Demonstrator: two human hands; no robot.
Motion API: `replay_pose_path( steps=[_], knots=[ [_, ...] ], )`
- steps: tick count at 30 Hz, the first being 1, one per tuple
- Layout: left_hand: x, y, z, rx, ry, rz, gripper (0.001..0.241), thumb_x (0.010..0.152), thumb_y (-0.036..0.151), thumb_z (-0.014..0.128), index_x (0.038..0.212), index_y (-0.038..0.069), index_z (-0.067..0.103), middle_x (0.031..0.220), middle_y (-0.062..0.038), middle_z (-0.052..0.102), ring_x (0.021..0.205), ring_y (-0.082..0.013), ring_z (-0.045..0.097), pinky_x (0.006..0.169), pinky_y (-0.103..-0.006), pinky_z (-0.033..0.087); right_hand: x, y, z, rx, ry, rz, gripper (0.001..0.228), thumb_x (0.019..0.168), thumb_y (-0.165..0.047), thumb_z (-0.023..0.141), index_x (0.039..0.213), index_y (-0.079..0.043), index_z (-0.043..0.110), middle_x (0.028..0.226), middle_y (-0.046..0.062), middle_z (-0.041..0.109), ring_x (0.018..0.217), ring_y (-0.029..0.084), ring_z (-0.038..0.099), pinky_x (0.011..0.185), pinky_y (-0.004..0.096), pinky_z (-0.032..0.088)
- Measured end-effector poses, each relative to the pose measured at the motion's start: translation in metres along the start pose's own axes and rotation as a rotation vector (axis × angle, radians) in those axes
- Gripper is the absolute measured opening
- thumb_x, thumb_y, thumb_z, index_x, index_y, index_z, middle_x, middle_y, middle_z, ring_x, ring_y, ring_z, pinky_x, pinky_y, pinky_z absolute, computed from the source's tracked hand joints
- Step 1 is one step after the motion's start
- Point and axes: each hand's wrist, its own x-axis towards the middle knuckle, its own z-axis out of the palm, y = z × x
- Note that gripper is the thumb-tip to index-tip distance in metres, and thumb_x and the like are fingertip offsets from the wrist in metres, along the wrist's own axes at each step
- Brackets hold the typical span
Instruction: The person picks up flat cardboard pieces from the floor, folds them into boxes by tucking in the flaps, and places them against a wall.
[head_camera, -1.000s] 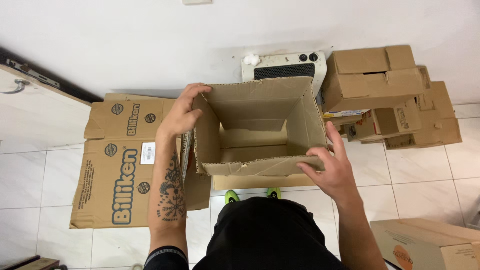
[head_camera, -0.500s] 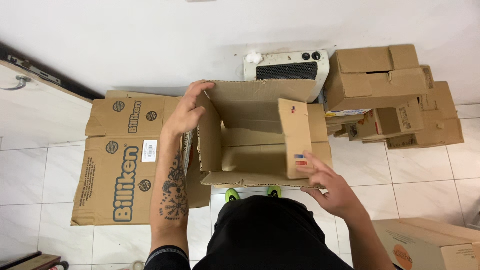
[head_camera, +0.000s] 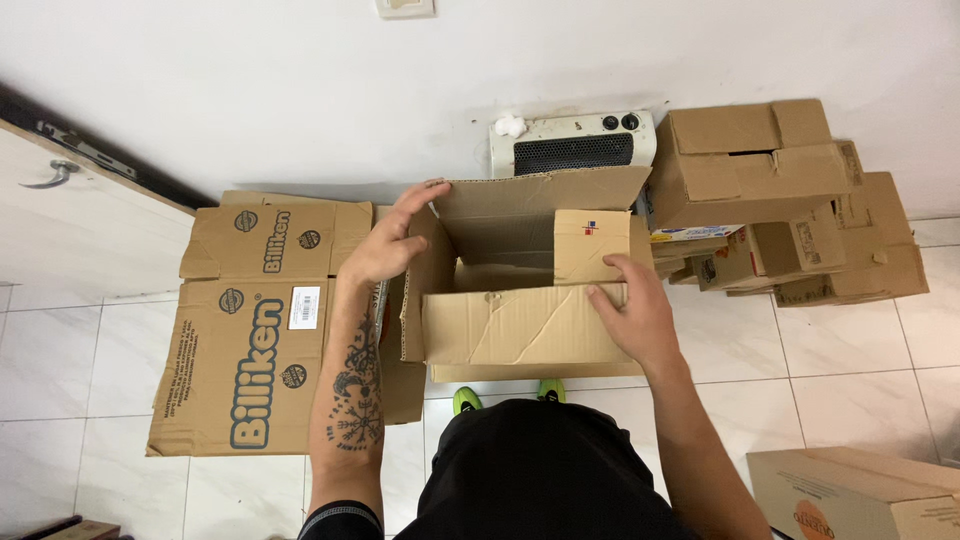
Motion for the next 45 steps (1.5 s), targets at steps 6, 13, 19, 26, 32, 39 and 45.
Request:
replay_pose_path(
  steps=[6, 13, 19, 26, 32, 39, 45],
  knots=[
    [0.014, 0.004, 0.049, 0.07, 0.37, -0.123, 0.07, 0.098, 0.02, 0.08, 0.167, 0.018, 0.068, 0.169, -0.022, 0.055, 0.175, -0.0524, 0.028, 0.141, -0.0765, 0.02, 0.046, -0.029, 0.02, -0.392, 0.112, 0.074, 0.073, 0.094, -0.063, 0.089, 0.135, -0.005, 0.074, 0.181, 0.03, 0.043, 0.162, 0.062, 0.046, 0.124, 0.08, 0.044],
    [0.033, -0.015, 0.115, -0.024, 0.747, -0.025, 0.061, 0.124, 0.037, 0.066, 0.18, 0.025, 0.045, 0.167, -0.015, 0.043, 0.162, -0.0431, 0.045, 0.135, -0.0719, 0.039, 0.062, -0.05, 0.04, -0.446, 0.084, 0.202, 0.1, 0.076, -0.055, 0.104, 0.144, 0.009, 0.068, 0.176, 0.038, 0.032, 0.163, 0.067, 0.035, 0.122, 0.086, 0.04],
    [0.032, -0.032, 0.14, 0.147, 0.81, -0.088, 0.123, 0.097, 0.017, 0.099, 0.191, 0.021, 0.019, 0.166, -0.02, 0.034, 0.164, -0.0483, 0.04, 0.14, -0.0761, 0.031, 0.072, 0.0, 0.032, -0.288, 0.146, 0.064, 0.067, 0.079, -0.051, 0.098, 0.108, 0.001, 0.067, 0.162, 0.039, 0.05, 0.145, 0.068, 0.059, 0.101, 0.077, 0.058],
    [0.024, -0.046, 0.151, 0.157, 0.915, 0.069, 0.074, 0.086, 0.037, 0.11, 0.143, 0.018, 0.066, 0.139, -0.004, 0.051, 0.153, -0.0305, 0.055, 0.133, -0.052, 0.045, 0.055, 0.048, 0.003, 0.188, 0.212, 0.071, 0.038, 0.103, -0.046, 0.07, 0.108, -0.009, 0.077, 0.115, 0.02, 0.074, 0.107, 0.05, 0.077, 0.077, 0.068, 0.057],
    [0.007, -0.042, 0.147, 0.169, 0.807, 0.07, 0.026, 0.101, 0.029, 0.099, 0.093, 0.016, 0.077, 0.127, -0.009, 0.066, 0.146, -0.0394, 0.066, 0.128, -0.0628, 0.049, 0.04, 0.072, 0.006, 0.152, 0.37, 0.017, 0.049, 0.11, -0.048, 0.063, 0.11, -0.001, 0.078, 0.1, 0.033, 0.072, 0.104, 0.05, 0.074, 0.09, 0.065, 0.053],
    [-0.011, -0.002, 0.141, 0.594, 0.242, -0.234, 0.028, 0.114, 0.04, 0.072, 0.139, 0.044, 0.083, 0.15, 0.006, 0.066, 0.168, -0.0276, 0.049, 0.138, -0.0849, 0.019, 0.034, 0.075, 0.001, 0.177, 0.383, 0.045, 0.053, 0.11, -0.048, 0.061, 0.107, 0.002, 0.078, 0.096, 0.035, 0.072, 0.101, 0.048, 0.074, 0.089, 0.062, 0.055],
    [0.022, 0.036, 0.16, 0.941, -0.179, -0.072, 0.06, 0.122, 0.027, 0.045, 0.17, 0.063, 0.052, 0.187, 0.006, 0.041, 0.179, -0.0383, 0.029, 0.137, -0.0848, 0.023, 0.03, 0.061, -0.006, 0.234, 0.378, 0.074, 0.056, 0.112, -0.048, 0.059, 0.11, 0.005, 0.078, 0.092, 0.032, 0.07, 0.098, 0.044, 0.07, 0.089, 0.06, 0.053]
  ],
)
